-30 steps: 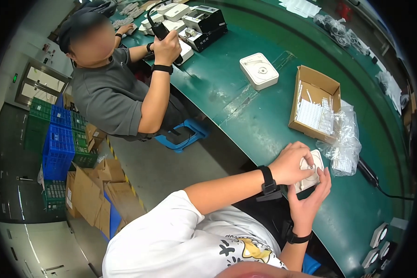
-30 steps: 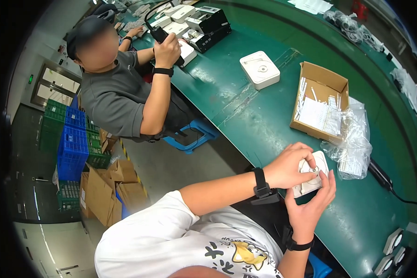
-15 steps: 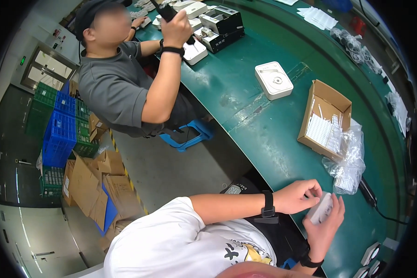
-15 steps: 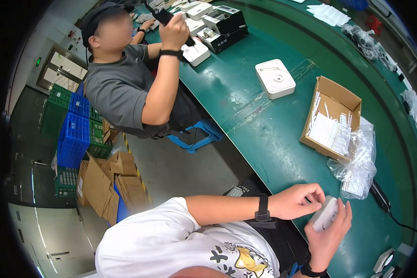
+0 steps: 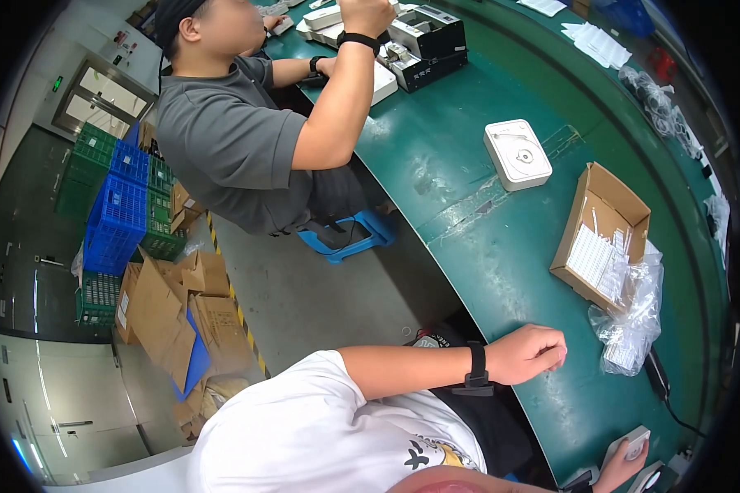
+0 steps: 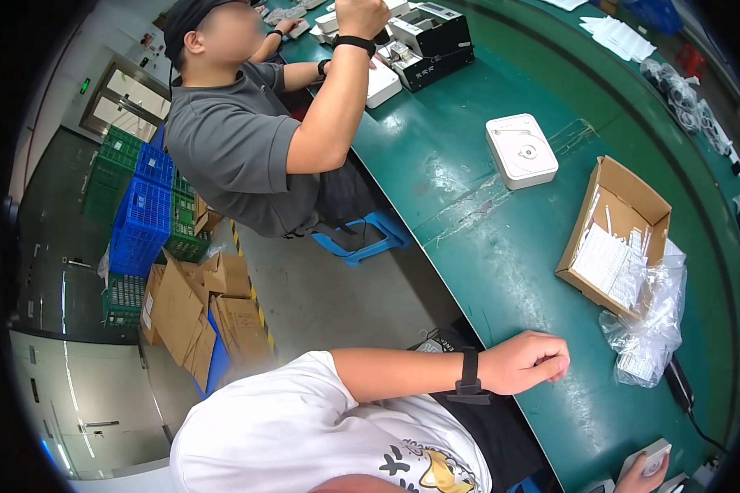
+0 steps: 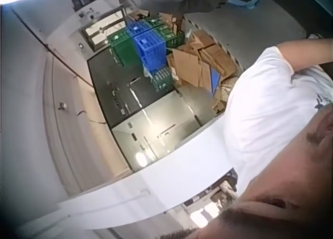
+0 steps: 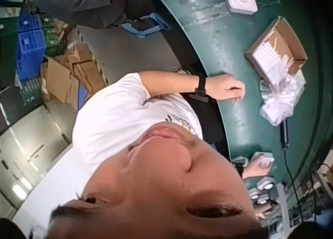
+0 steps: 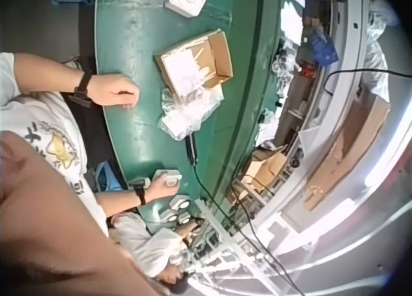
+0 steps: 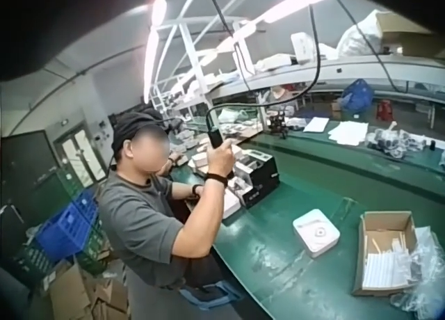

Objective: The person assembles a device by pressing a strip of lights into the circular groove of a white plastic housing. They repeat this process multiple times, setting each completed unit aside on the green workbench before reaching for new components.

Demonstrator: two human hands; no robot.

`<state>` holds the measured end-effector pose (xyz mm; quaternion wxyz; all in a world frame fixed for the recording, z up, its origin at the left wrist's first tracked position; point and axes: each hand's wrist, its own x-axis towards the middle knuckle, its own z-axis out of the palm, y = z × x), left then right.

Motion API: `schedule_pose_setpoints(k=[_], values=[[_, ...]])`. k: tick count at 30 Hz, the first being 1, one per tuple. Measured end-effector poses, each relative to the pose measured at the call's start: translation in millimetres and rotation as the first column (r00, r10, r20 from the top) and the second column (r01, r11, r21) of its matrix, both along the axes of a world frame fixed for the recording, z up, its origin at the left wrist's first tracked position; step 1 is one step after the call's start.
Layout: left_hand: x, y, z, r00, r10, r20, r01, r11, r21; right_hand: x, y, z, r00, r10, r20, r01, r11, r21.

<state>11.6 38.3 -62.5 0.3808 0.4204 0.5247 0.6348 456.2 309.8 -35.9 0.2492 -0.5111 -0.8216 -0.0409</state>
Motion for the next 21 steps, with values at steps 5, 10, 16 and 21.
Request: schedule_pose_setpoints(k=[5,10,16,21], values=[[0.5,-1.8,-3.6,0.998,-0.007,0.067,0.004,0.999,0.038,-11.7,13.5,1.4,0.942,-0.275,0.190,0.183,0.901,0.394],[0.0,-5.5,-9.8,0.987,-0.007,0.162,0.001,0.999,0.042,-91.8,-2.7,39.9,0.991,-0.075,-0.112,0.111,0.928,0.356],[10.0,9.3,-9.0,0.999,-0.023,0.023,0.025,0.998,-0.062,-161.4,-16.3,26.8,0.711,0.223,-0.667,-0.247,0.967,0.060],[-27.1,-7.6,19.1,0.988,0.153,-0.017,-0.154,0.987,-0.056,-321.1,-58.0,22.5,0.608,0.594,-0.526,-0.590,0.782,0.202]])
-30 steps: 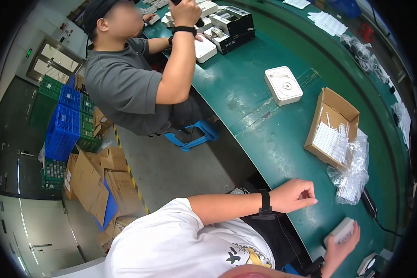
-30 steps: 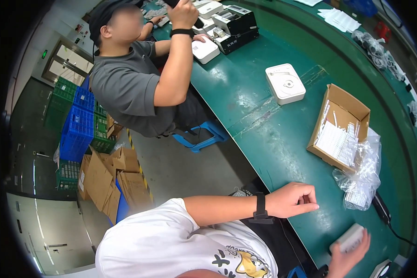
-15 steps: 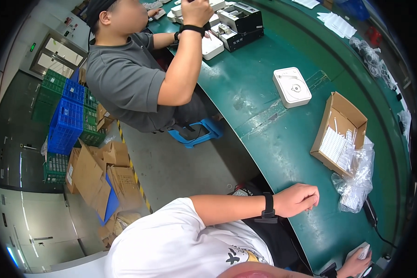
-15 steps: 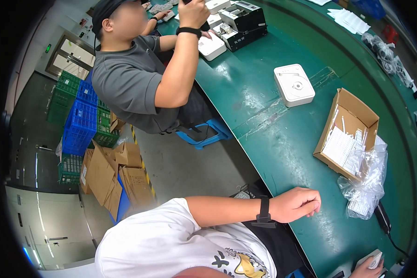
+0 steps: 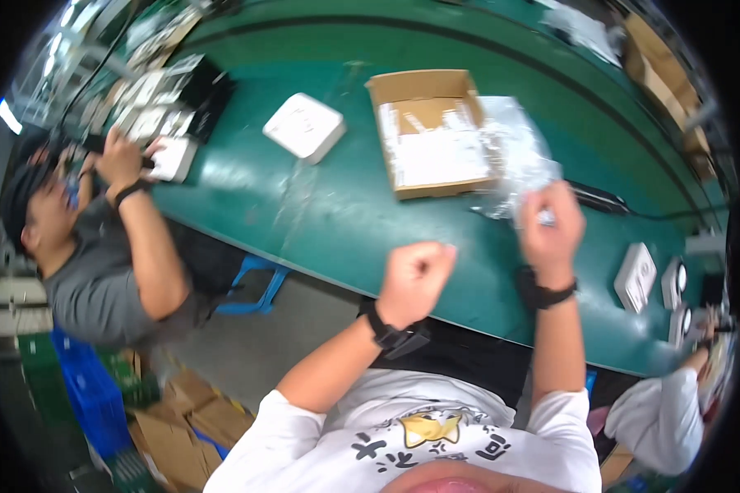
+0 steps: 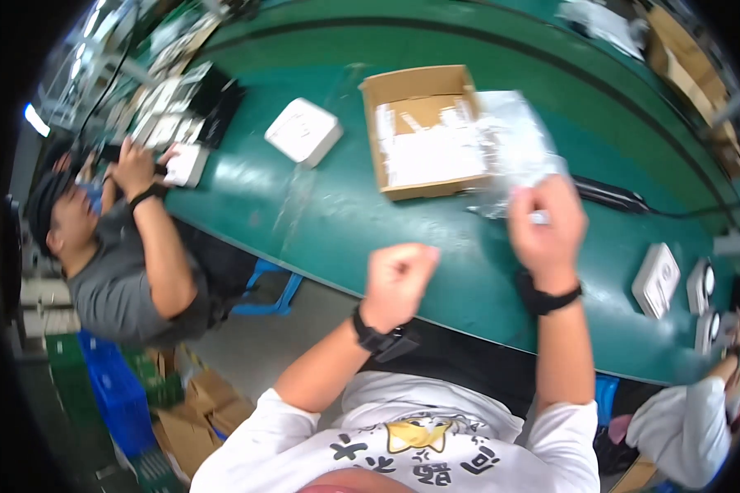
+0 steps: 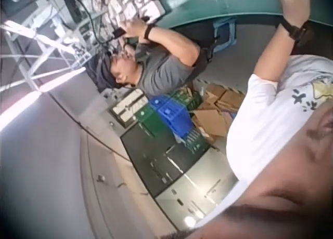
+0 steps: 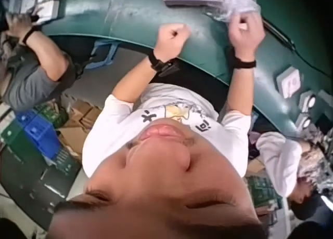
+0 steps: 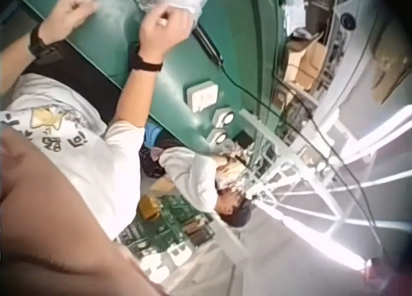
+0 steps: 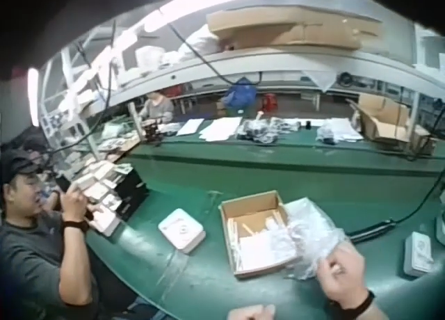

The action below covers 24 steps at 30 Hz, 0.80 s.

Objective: The person assembles a device by pressing a strip of lights into the circular groove of a white plastic housing. They repeat this process multiple times, setting each completed unit aside on the green workbench before reaching for new components.

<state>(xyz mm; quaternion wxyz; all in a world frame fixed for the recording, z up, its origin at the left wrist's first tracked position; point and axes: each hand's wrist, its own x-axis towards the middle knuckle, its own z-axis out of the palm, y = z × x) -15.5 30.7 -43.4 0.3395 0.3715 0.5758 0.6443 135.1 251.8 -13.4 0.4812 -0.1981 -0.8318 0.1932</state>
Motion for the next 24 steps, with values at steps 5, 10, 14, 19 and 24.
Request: schedule_pose_setpoints(k=[5,10,14,19,24], values=[[-67.8,92.6,83.6,0.902,0.342,-0.263,-0.201,0.872,0.446,29.5,-6.7,4.5,1.000,-0.009,0.030,0.012,0.996,-0.092],[-141.2,137.9,30.8,0.869,0.375,-0.324,-0.296,0.917,0.267,47.6,6.1,-16.8,0.994,-0.105,0.036,0.111,0.965,-0.239],[-164.9,133.2,6.9,0.952,0.186,-0.243,-0.127,0.963,0.239,39.9,23.3,-26.7,0.983,-0.088,0.159,0.149,0.893,-0.424],[-163.9,115.3,9.1,0.949,0.059,-0.309,-0.003,0.984,0.180,47.9,17.2,-27.0,0.979,-0.055,0.198,0.144,0.871,-0.470],[-234.0,72.7,21.2,0.609,0.328,-0.722,-0.315,0.935,0.160,42.3,19.0,-32.4,0.980,-0.027,0.195,0.123,0.857,-0.500]])
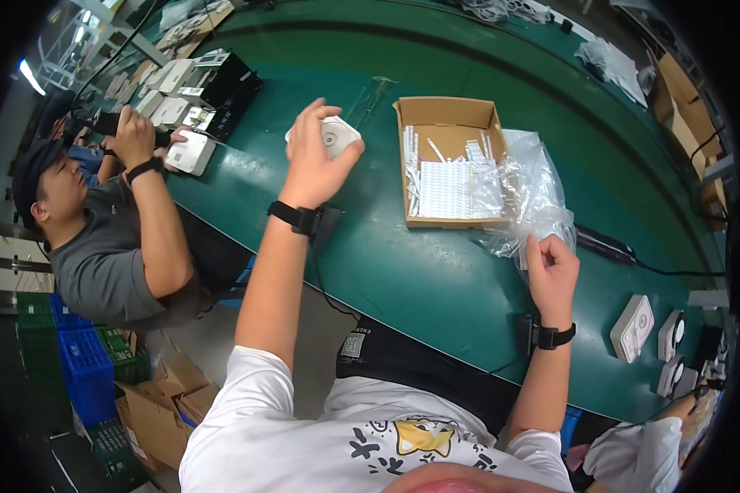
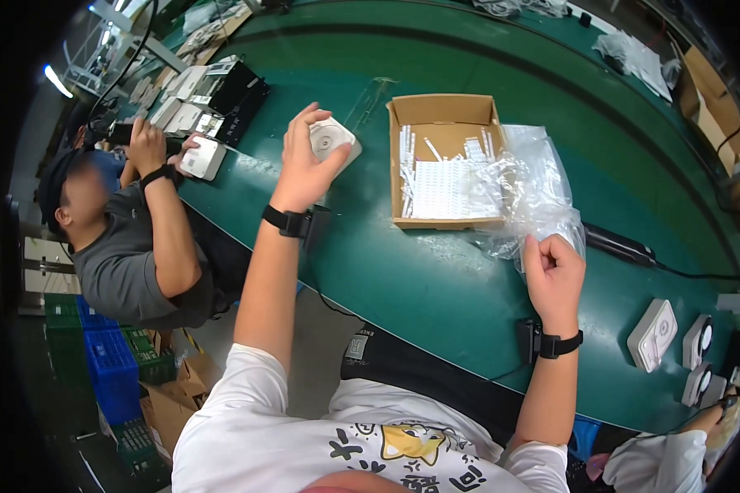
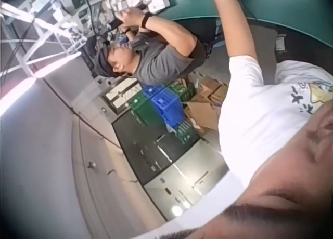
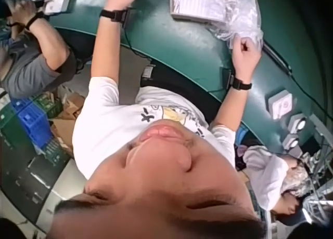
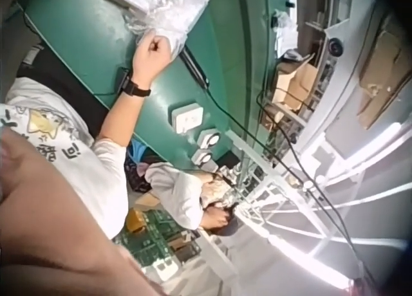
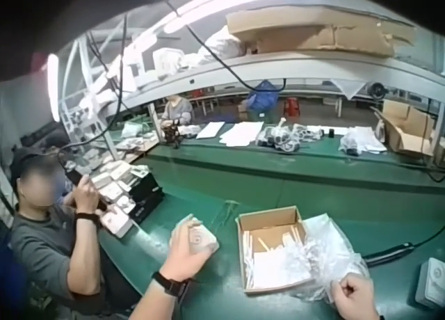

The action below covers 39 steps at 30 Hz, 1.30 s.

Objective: The person assembles a device by pressing a strip of lights into the circular groove of a white plastic housing. They repeat this process multiple times, setting each completed unit aside on the green workbench before reaching for new components.

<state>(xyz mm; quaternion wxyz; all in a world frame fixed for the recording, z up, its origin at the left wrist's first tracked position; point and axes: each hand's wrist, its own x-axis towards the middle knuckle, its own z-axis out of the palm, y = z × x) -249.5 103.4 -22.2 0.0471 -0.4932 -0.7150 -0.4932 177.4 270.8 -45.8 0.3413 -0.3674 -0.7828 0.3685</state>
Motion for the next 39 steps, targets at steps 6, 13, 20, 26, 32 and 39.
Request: schedule_pose_setpoints(k=[6,13,20,26,32,39], values=[[-11.6,-53.1,-5.4,0.963,0.112,-0.245,-0.214,0.870,-0.444,7.0,1.1,-13.7,0.999,0.053,0.006,-0.053,0.998,0.032],[58.6,-99.7,30.5,0.926,0.171,-0.338,-0.312,0.849,-0.426,8.8,11.8,-24.9,1.000,0.031,-0.004,-0.031,0.993,-0.113],[52.0,-126.7,13.3,0.994,-0.110,-0.022,0.095,0.924,-0.369,11.3,20.5,-7.5,0.998,-0.031,-0.049,0.029,0.999,-0.028],[123.0,-156.8,-6.2,0.998,-0.037,-0.043,0.020,0.943,-0.332,-20.3,-12.7,58.7,0.965,-0.041,-0.258,0.102,0.968,0.229],[188.2,-138.7,-6.7,0.997,0.050,0.056,-0.030,0.951,-0.307,-112.4,5.9,112.8,0.941,0.336,0.028,-0.327,0.889,0.320],[200.1,-110.1,-23.5,0.993,0.104,-0.057,-0.115,0.960,-0.256,-220.3,79.5,68.3,0.711,0.385,0.589,-0.488,0.873,0.017]])
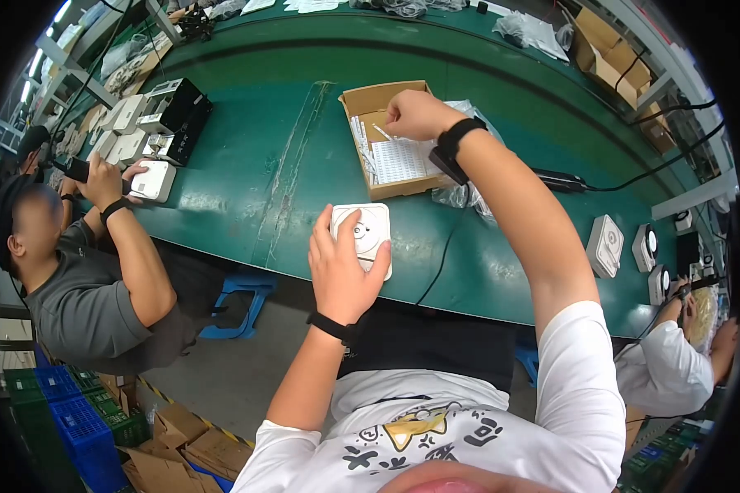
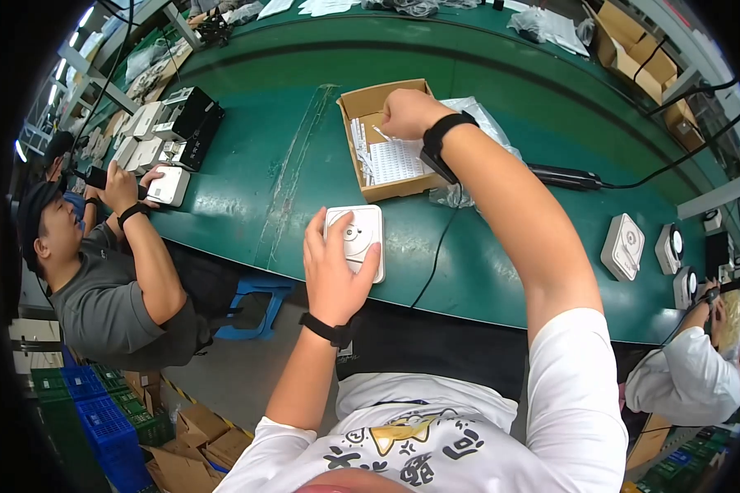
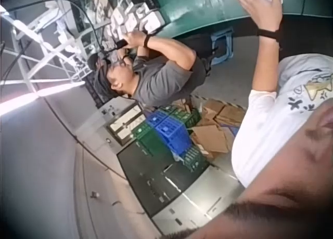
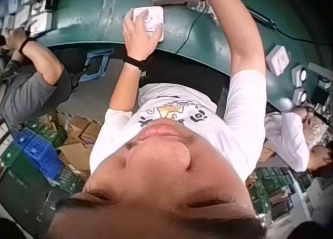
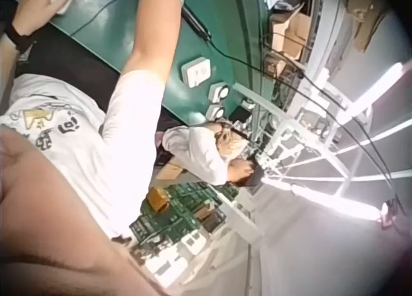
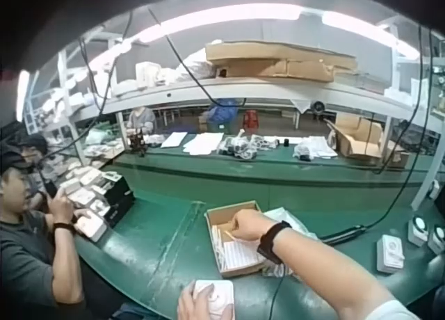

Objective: The person assembles a device by pressing a strip of lights into the circular groove of a white plastic housing. They repeat this process multiple times, setting each completed unit aside on the green workbench before reaching for new components.

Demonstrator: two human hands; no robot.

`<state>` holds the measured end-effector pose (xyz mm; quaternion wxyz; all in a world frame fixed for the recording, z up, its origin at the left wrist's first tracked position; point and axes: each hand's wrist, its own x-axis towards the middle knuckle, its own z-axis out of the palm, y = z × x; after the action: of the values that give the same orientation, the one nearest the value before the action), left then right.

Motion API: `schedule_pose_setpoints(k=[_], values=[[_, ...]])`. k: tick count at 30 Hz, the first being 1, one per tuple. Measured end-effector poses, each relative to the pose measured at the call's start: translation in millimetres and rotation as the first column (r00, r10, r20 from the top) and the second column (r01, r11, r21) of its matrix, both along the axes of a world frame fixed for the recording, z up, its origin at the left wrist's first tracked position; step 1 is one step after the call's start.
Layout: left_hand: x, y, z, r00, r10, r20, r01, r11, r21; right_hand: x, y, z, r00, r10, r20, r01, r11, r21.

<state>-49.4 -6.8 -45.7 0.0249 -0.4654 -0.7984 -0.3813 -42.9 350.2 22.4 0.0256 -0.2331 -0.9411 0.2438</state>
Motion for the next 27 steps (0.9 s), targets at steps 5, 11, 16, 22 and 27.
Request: schedule_pose_setpoints(k=[5,11,16,22,27], values=[[-2.8,0.0,1.7,0.998,-0.059,0.024,0.059,0.998,0.003,-37.0,1.9,-22.1,0.989,-0.080,0.121,0.092,0.991,-0.098],[-0.6,1.3,5.3,0.997,-0.062,0.043,0.062,0.998,-0.011,-53.3,23.2,-38.2,0.966,-0.184,0.180,0.191,0.981,-0.027],[-10.5,-2.0,4.0,0.987,-0.064,0.148,0.059,0.997,0.039,-37.2,-14.2,-11.4,0.840,-0.346,-0.418,0.272,0.935,-0.227],[-24.2,6.1,26.3,0.967,-0.112,0.231,0.107,0.994,0.036,-0.4,-42.7,25.7,0.523,-0.419,-0.742,0.170,0.905,-0.391],[-32.9,12.1,31.4,0.977,-0.214,-0.017,0.214,0.977,0.001,99.8,-130.5,35.2,0.600,-0.372,-0.708,0.020,0.892,-0.452]])
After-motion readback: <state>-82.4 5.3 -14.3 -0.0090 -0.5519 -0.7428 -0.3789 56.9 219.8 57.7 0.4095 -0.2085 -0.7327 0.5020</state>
